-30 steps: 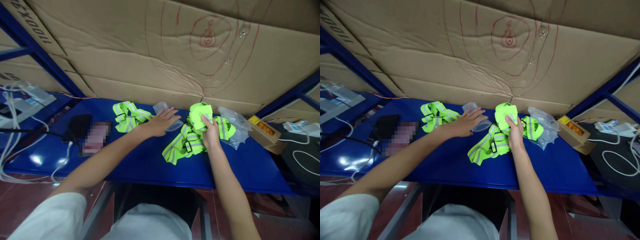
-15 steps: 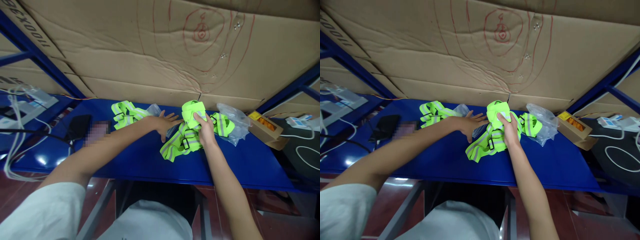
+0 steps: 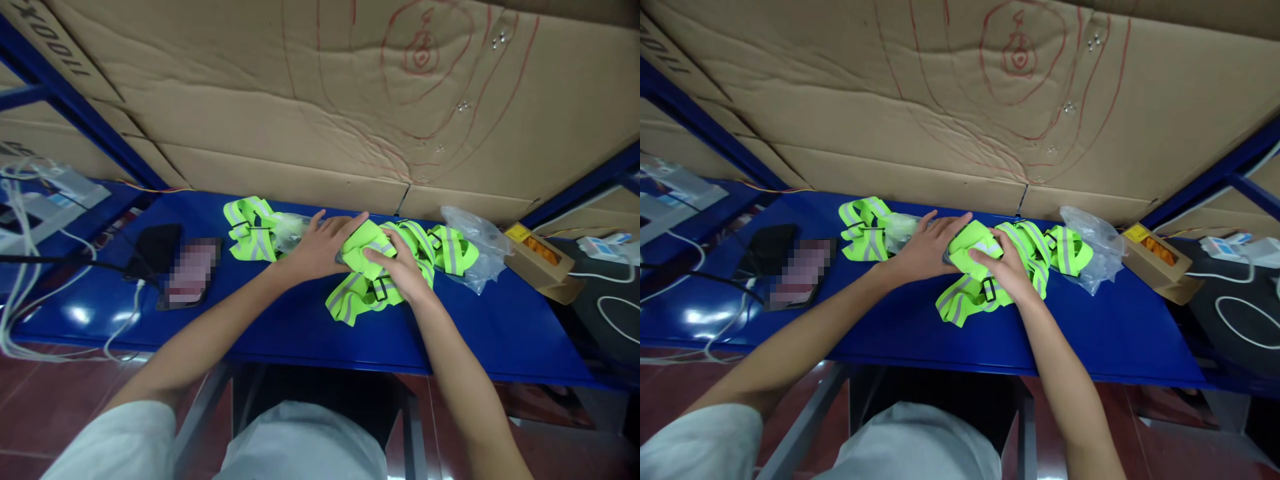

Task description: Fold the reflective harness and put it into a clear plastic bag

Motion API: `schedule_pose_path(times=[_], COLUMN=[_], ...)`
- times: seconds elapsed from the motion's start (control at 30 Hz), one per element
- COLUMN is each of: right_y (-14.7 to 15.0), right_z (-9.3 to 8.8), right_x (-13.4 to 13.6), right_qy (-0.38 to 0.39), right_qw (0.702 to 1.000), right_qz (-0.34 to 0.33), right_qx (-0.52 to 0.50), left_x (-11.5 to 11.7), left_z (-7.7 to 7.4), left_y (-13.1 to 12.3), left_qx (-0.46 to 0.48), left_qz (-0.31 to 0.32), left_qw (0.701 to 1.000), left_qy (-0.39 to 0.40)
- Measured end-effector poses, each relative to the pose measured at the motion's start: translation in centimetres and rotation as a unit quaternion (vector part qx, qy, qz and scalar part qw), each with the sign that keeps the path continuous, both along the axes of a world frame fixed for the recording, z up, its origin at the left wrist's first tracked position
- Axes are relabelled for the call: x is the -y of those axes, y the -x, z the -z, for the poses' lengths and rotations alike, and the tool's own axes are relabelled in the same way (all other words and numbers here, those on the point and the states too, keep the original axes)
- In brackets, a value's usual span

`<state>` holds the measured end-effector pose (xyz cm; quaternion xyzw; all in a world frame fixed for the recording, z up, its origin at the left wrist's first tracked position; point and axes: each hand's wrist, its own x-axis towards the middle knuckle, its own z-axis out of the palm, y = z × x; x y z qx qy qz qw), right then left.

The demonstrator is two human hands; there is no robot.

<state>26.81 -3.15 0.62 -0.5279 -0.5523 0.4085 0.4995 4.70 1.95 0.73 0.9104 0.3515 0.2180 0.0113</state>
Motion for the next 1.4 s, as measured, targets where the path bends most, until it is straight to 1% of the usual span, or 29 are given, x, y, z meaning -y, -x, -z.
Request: schedule_pose_path(times=[0.07,0.17,0.27,0.37,0.47,0.57,0.67,0.73,0.83,1.03,1.27,1.33,1.4], right_y=[0.4,0.7,0.7,1.0,1.3,1.4,1.3,1.3,1.5,1.7,2.1,2.6,3.0], right_z=[0.0,0.1,0.3,0.6,0.9,1.1,1.1,1.0,1.1,1.7,1.7,1.6,1.5], right_x=[0.3,0.3,0.2,0.3,0.5,0.5,0.3,0.2,0.3,0.3,0.3,0.3,0.3], right_qy=[-0.009,-0.028,-0.009,0.004,0.006,0.012,0.033,0.04,0.04,0.03,-0.013,-0.012,0.006], right_qw=[0.997,0.99,0.988,0.986,0.983,0.983,0.984,0.984,0.985,0.989,0.988,0.988,0.985], right_qz=[-0.028,-0.04,-0.041,-0.049,-0.06,-0.054,-0.023,-0.013,-0.019,-0.012,-0.039,-0.059,-0.076], right_qx=[0.066,0.133,0.151,0.161,0.176,0.177,0.172,0.171,0.164,0.146,0.146,0.144,0.152], left_x=[0.4,0.4,0.1,-0.4,-0.7,-0.7,-0.6,-0.5,-0.6,-0.9,-0.6,-0.5,-0.3], left_z=[0.9,1.7,1.8,1.6,1.4,1.5,1.7,1.9,2.2,3.2,3.3,3.5,3.8], left_y=[0.1,1.0,2.5,3.5,3.6,3.4,3.4,3.5,3.8,3.2,3.1,2.9,2.6], left_qx=[-0.017,-0.043,-0.071,-0.09,-0.081,-0.059,-0.053,-0.059,-0.061,-0.056,-0.033,-0.032,-0.029], left_qz=[0.0,0.032,0.058,0.048,0.038,0.034,0.037,0.039,0.03,0.03,0.036,0.038,0.041], left_qw=[1.0,0.999,0.995,0.992,0.994,0.998,0.998,0.997,0.998,0.998,0.998,0.998,0.998], left_qy=[-0.019,0.002,0.042,0.074,0.06,0.012,-0.013,-0.008,0.004,-0.016,0.025,0.029,0.036])
